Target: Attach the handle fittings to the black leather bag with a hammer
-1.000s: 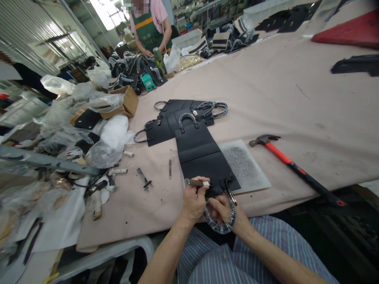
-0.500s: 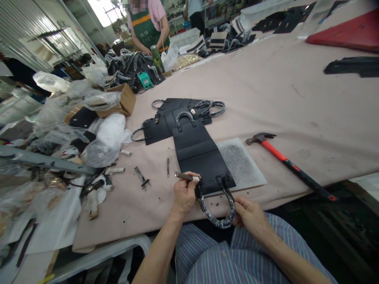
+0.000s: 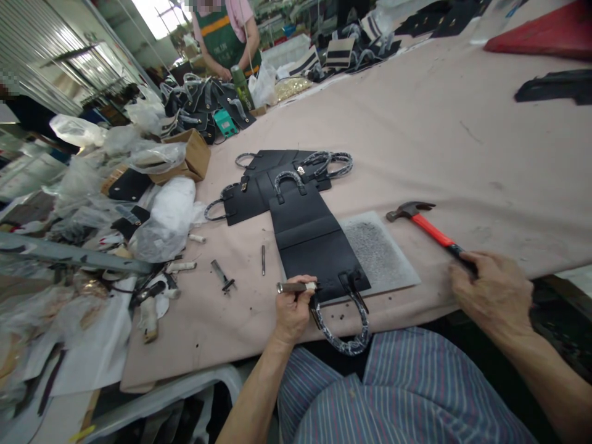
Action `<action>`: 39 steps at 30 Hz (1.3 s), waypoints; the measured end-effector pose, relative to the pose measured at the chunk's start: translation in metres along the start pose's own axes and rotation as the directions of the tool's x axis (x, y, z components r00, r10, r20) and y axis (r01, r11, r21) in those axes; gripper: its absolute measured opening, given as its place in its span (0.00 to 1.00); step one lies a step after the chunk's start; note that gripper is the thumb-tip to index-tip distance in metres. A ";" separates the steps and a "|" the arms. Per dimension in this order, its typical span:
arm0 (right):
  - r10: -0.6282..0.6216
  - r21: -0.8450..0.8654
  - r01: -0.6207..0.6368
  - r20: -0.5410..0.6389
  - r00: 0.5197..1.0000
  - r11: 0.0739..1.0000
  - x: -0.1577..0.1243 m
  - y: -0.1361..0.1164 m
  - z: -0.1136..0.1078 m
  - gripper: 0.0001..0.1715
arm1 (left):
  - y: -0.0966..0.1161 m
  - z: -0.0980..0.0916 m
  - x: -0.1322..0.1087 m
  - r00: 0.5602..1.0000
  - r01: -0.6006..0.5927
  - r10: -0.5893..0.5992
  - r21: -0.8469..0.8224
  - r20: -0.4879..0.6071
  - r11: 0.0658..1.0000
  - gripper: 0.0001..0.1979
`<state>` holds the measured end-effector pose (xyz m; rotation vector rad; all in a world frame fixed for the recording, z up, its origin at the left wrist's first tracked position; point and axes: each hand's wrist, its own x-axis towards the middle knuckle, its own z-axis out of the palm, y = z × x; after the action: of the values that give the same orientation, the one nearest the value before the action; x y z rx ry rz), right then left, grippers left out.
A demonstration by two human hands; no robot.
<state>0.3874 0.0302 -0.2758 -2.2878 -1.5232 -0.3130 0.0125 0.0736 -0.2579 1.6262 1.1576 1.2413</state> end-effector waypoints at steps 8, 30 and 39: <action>-0.028 -0.158 0.031 0.026 0.999 0.987 -0.002 0.015 0.008 0.29 | -0.002 0.003 0.000 0.999 -0.030 0.029 0.055 0.019 0.998 0.05; 0.160 0.347 -0.569 0.736 0.658 0.745 0.037 0.006 -0.020 0.14 | -0.002 0.012 0.008 0.975 -0.209 0.183 0.247 0.126 0.946 0.10; -0.067 0.288 -0.910 0.945 0.321 -0.299 0.020 -0.029 -0.037 0.10 | -0.004 0.017 0.007 0.979 -0.196 0.176 0.254 0.099 0.947 0.09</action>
<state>0.3693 0.0413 -0.2294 -1.3157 -0.0635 1.6857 0.0292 0.0803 -0.2637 2.0022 1.1827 1.1676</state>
